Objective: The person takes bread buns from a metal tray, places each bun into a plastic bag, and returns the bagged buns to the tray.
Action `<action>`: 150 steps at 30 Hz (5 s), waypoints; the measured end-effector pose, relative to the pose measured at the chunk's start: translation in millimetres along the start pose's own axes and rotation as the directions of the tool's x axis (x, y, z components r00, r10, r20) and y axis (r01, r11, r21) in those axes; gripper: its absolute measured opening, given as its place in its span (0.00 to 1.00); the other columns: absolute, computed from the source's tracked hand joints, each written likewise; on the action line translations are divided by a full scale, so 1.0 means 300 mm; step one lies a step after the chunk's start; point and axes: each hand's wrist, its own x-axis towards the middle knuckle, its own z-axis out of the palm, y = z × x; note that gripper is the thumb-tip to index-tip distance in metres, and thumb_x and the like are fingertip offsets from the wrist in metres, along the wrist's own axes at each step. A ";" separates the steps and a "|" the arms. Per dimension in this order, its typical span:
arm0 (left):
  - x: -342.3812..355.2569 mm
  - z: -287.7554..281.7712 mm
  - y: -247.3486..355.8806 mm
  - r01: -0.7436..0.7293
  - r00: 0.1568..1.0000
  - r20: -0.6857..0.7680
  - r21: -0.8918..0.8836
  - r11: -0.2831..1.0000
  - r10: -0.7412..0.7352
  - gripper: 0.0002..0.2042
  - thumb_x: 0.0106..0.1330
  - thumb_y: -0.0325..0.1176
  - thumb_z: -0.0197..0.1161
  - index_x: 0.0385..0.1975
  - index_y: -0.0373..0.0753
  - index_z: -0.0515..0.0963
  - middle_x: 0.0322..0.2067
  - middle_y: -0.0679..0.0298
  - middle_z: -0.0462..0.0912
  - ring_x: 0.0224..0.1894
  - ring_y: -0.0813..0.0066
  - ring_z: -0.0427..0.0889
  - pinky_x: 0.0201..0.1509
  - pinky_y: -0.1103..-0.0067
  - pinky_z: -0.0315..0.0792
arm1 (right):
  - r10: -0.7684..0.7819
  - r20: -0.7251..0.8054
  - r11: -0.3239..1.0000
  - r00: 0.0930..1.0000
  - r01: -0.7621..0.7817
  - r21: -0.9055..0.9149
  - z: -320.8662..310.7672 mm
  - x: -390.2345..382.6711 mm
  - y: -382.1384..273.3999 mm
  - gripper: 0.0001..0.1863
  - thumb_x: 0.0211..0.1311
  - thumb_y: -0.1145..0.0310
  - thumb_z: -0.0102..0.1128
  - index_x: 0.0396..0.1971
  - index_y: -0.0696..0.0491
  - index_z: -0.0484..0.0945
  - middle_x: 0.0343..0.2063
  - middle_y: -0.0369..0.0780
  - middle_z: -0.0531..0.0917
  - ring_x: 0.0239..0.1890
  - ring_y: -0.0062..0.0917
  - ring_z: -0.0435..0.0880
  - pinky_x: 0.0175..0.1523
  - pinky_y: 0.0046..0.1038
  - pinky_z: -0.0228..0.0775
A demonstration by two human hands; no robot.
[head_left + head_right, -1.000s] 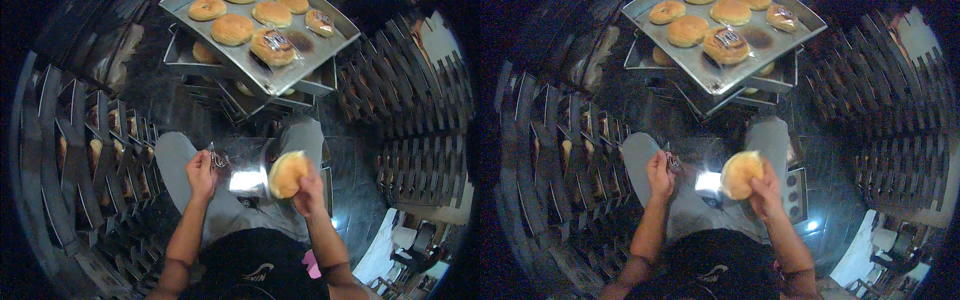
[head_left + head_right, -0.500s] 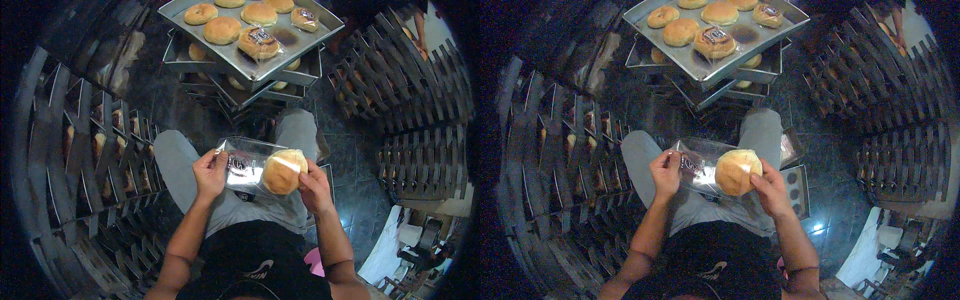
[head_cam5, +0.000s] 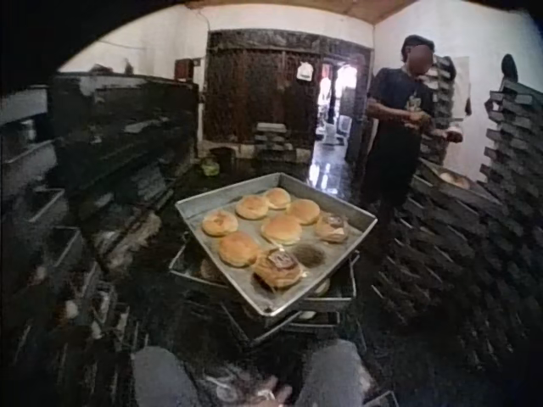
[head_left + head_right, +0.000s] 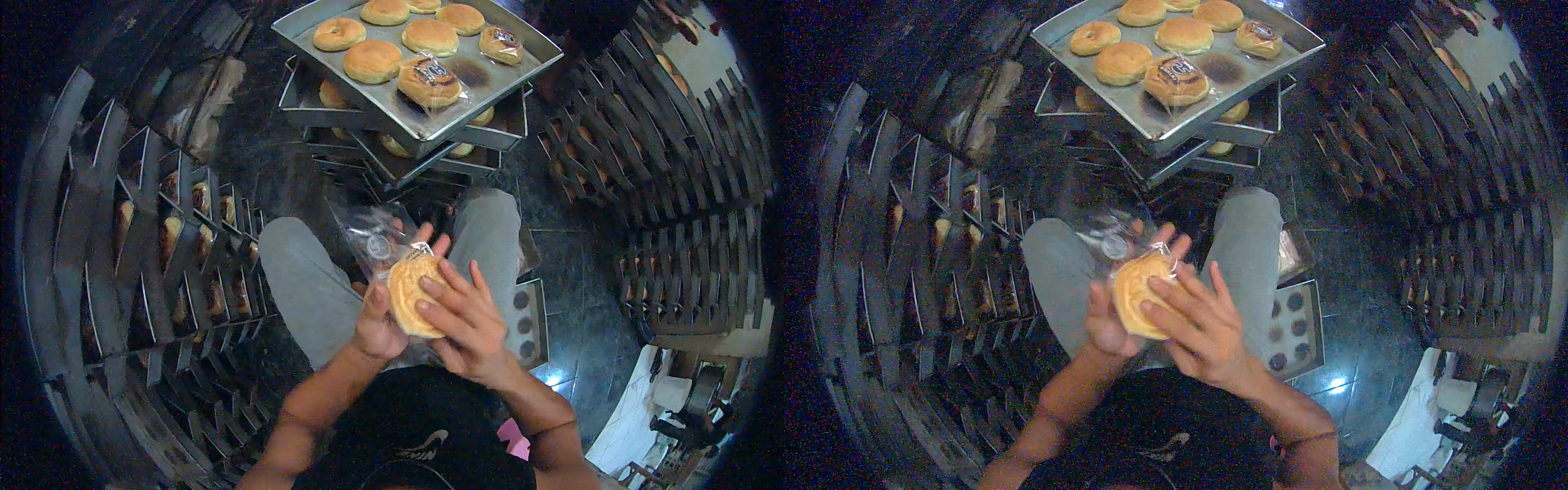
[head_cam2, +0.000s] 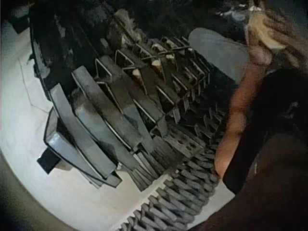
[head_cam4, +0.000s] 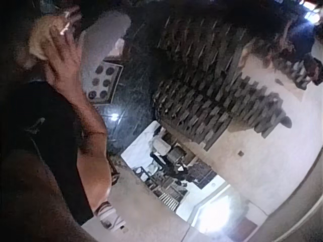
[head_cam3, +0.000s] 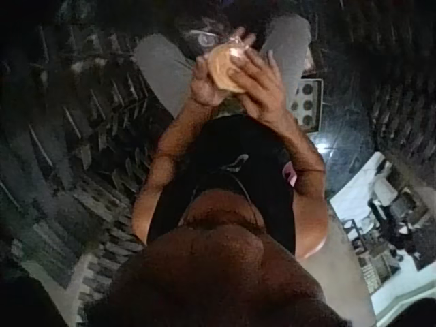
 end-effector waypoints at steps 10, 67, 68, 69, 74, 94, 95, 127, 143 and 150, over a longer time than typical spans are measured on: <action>0.111 0.021 0.041 -0.205 0.978 0.005 0.260 0.944 0.210 0.64 0.47 0.50 0.77 0.78 0.47 0.34 0.77 0.48 0.42 0.79 0.48 0.42 0.79 0.58 0.44 | 0.020 -0.145 0.999 0.989 -0.014 0.038 0.160 0.045 0.004 0.30 0.55 0.75 0.61 0.62 0.54 0.75 0.67 0.51 0.71 0.72 0.53 0.63 0.74 0.63 0.42; 0.099 -0.109 -0.171 0.123 0.958 -0.259 -0.029 0.992 -0.126 0.40 0.67 0.56 0.50 0.73 0.34 0.54 0.70 0.53 0.63 0.71 0.47 0.65 0.72 0.57 0.63 | 0.878 -0.066 0.241 0.474 -0.320 0.916 0.238 -0.071 0.139 0.27 0.60 0.82 0.63 0.56 0.56 0.62 0.47 0.43 0.77 0.37 0.21 0.82 0.41 0.24 0.78; 0.111 -0.117 -0.156 0.121 0.958 -0.257 -0.051 0.991 -0.131 0.41 0.67 0.57 0.50 0.73 0.34 0.55 0.70 0.53 0.64 0.70 0.46 0.66 0.71 0.56 0.64 | 0.883 -0.016 0.182 0.468 -0.311 0.933 0.236 -0.070 0.125 0.26 0.61 0.81 0.64 0.56 0.56 0.62 0.45 0.42 0.78 0.33 0.21 0.82 0.38 0.24 0.79; 0.130 -0.126 -0.143 0.105 0.963 -0.248 -0.015 0.994 -0.105 0.41 0.66 0.59 0.50 0.73 0.36 0.56 0.68 0.53 0.66 0.69 0.44 0.67 0.70 0.53 0.66 | 0.878 0.011 0.194 0.478 -0.376 0.906 0.244 -0.083 0.131 0.26 0.62 0.82 0.63 0.56 0.57 0.61 0.40 0.43 0.79 0.25 0.20 0.80 0.26 0.23 0.75; 0.158 -0.127 -0.098 0.052 0.976 -0.193 -0.241 0.969 -0.100 0.39 0.66 0.56 0.52 0.74 0.41 0.56 0.71 0.43 0.59 0.69 0.34 0.63 0.66 0.44 0.67 | 0.866 0.161 0.094 0.474 -0.469 0.878 0.235 -0.107 0.105 0.21 0.62 0.82 0.64 0.50 0.57 0.65 0.39 0.41 0.79 0.28 0.18 0.80 0.31 0.22 0.76; 0.159 -0.222 -0.069 -0.005 0.876 -0.456 -0.333 0.943 -0.156 0.32 0.72 0.54 0.48 0.66 0.35 0.65 0.64 0.52 0.72 0.66 0.52 0.71 0.73 0.55 0.63 | 0.440 0.255 0.699 0.861 -0.507 0.505 0.231 -0.094 0.180 0.12 0.58 0.83 0.66 0.42 0.60 0.79 0.35 0.43 0.86 0.33 0.22 0.85 0.32 0.21 0.74; 0.152 -0.207 -0.052 0.019 0.888 -0.424 -0.350 0.936 -0.176 0.31 0.72 0.53 0.48 0.66 0.35 0.66 0.64 0.51 0.71 0.66 0.50 0.71 0.73 0.56 0.63 | 0.397 0.370 0.702 0.840 -0.538 0.467 0.167 -0.130 0.230 0.13 0.57 0.83 0.65 0.42 0.59 0.80 0.37 0.44 0.86 0.34 0.22 0.85 0.33 0.22 0.75; 0.227 -0.159 -0.209 0.195 0.959 -0.277 0.792 0.578 0.056 0.05 0.70 0.29 0.66 0.37 0.34 0.78 0.33 0.68 0.81 0.37 0.81 0.78 0.47 0.82 0.72 | 0.943 -0.202 0.321 0.266 -0.551 0.771 -0.108 -0.208 0.261 0.08 0.66 0.68 0.67 0.32 0.56 0.80 0.23 0.34 0.84 0.17 0.09 0.69 0.20 0.17 0.59; 0.024 -0.305 -0.329 0.602 0.797 -0.577 0.739 0.304 -0.177 0.13 0.66 0.37 0.72 0.39 0.35 0.77 0.22 0.74 0.73 0.23 0.91 0.66 0.25 0.86 0.61 | 0.884 -0.219 0.463 0.412 -0.712 0.528 0.163 -0.444 0.117 0.25 0.62 0.67 0.66 0.57 0.62 0.73 0.55 0.47 0.76 0.57 0.34 0.76 0.65 0.34 0.66; 0.199 0.041 0.176 -0.267 0.942 0.126 0.841 0.470 0.311 0.24 0.68 0.32 0.63 0.62 0.33 0.68 0.53 0.56 0.78 0.55 0.66 0.78 0.64 0.70 0.69 | -0.215 -0.420 0.975 0.882 0.166 -0.149 -0.232 0.206 0.382 0.27 0.55 0.73 0.66 0.57 0.59 0.75 0.57 0.51 0.80 0.63 0.44 0.77 0.68 0.42 0.64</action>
